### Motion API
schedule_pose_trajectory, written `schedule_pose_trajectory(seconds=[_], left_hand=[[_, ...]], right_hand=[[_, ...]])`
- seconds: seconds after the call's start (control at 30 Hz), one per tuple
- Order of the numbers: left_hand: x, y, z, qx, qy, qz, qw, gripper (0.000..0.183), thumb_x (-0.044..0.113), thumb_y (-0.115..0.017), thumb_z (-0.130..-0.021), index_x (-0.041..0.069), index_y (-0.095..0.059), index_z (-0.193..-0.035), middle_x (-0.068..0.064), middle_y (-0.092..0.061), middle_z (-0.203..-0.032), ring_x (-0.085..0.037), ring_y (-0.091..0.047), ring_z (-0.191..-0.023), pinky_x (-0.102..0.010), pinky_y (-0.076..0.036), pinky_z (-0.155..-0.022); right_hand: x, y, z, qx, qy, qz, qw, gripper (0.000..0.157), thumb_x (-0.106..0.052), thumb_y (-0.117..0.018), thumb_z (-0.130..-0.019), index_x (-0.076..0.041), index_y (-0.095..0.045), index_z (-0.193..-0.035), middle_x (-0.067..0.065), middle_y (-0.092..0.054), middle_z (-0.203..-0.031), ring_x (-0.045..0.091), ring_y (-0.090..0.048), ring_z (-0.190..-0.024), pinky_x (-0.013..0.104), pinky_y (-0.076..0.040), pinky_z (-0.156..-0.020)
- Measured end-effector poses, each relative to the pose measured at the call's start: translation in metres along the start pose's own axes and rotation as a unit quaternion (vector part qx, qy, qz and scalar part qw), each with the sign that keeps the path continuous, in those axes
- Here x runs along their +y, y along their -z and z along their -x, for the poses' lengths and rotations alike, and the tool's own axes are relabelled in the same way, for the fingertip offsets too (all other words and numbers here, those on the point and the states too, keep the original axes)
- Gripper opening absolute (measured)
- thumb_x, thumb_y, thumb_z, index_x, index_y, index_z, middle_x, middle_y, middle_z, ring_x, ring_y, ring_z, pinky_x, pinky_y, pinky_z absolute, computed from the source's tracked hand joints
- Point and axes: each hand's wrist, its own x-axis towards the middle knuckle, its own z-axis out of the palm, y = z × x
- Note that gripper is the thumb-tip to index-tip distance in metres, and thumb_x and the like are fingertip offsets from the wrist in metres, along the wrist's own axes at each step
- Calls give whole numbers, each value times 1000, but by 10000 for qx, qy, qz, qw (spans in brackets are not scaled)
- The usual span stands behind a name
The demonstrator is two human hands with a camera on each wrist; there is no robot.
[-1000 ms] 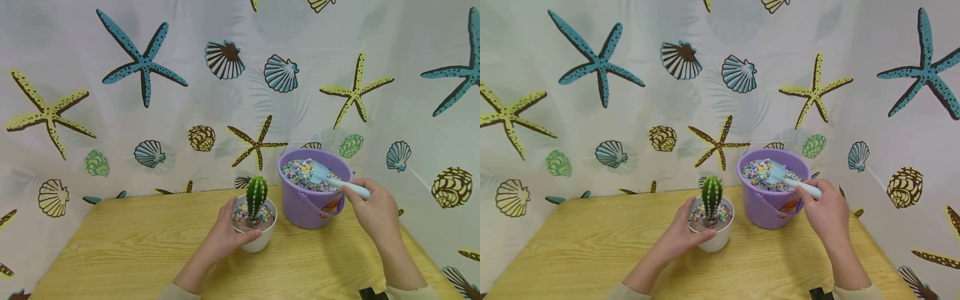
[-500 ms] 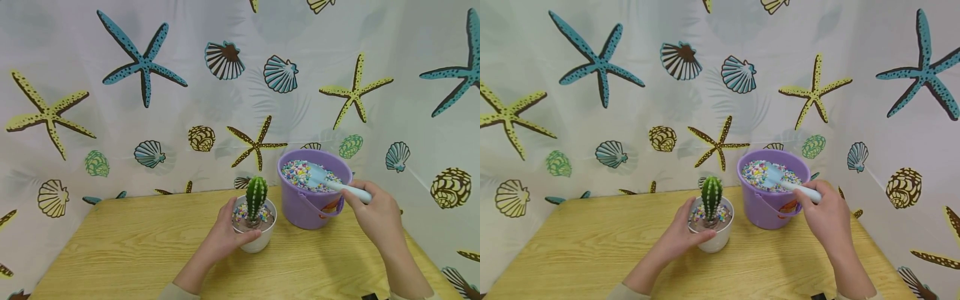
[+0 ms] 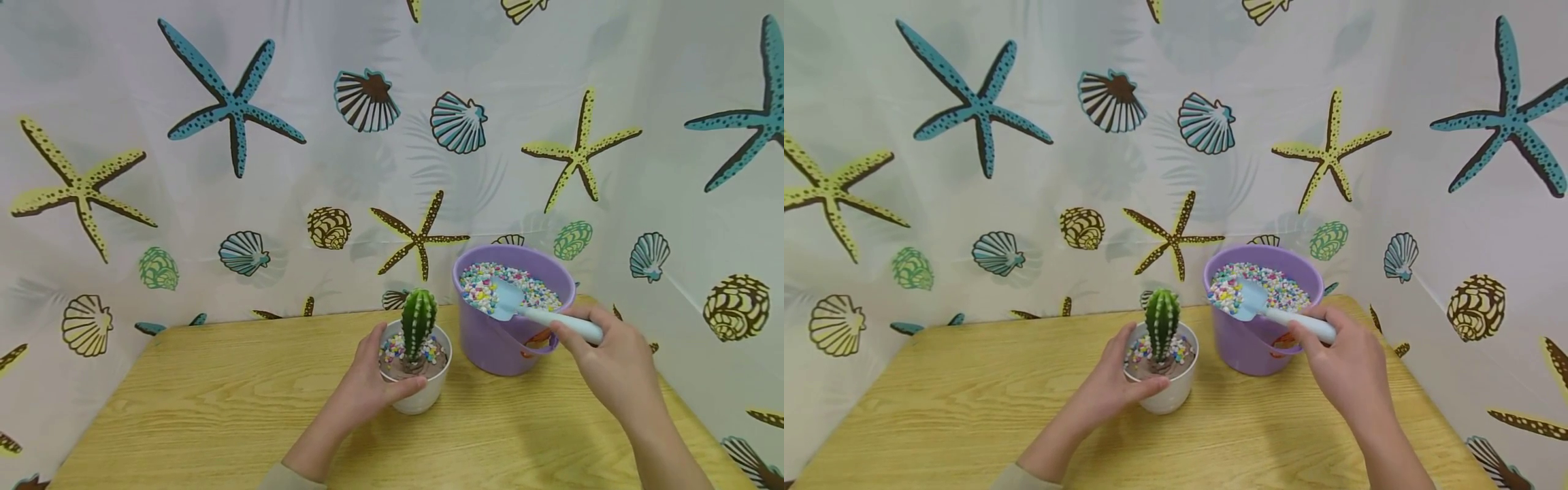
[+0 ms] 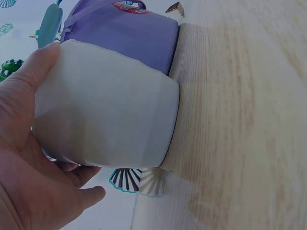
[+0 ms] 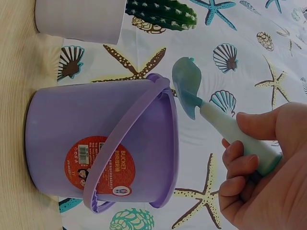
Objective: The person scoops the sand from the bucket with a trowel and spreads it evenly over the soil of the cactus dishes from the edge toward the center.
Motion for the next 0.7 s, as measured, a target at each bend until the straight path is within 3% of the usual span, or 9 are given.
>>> schedule_pose_trajectory(seconds=[0.33, 0.7], left_hand=[[1, 0, 0, 22, 10, -69, 10000, 126, 54, -94, -86, 9, -19, -176, -27, -26, -175, -52, -37, -156, -71, -37, -122], [1, -1, 0, 33, -13, -85, 10000, 127, 55, -94, -85, 8, -19, -176, -28, -27, -174, -52, -38, -155, -70, -36, -122]], right_hand=[[0, -2, 7, -223, -37, 109, 9997, 40, -48, -74, -107, -14, -77, -127, 7, -66, -90, 23, -51, -69, 34, -42, -56], [-1, -9, 14, -85, 475, 104, 9988, 23, -33, -82, -104, -14, -79, -117, 3, -73, -94, 22, -55, -78, 31, -45, -60]])
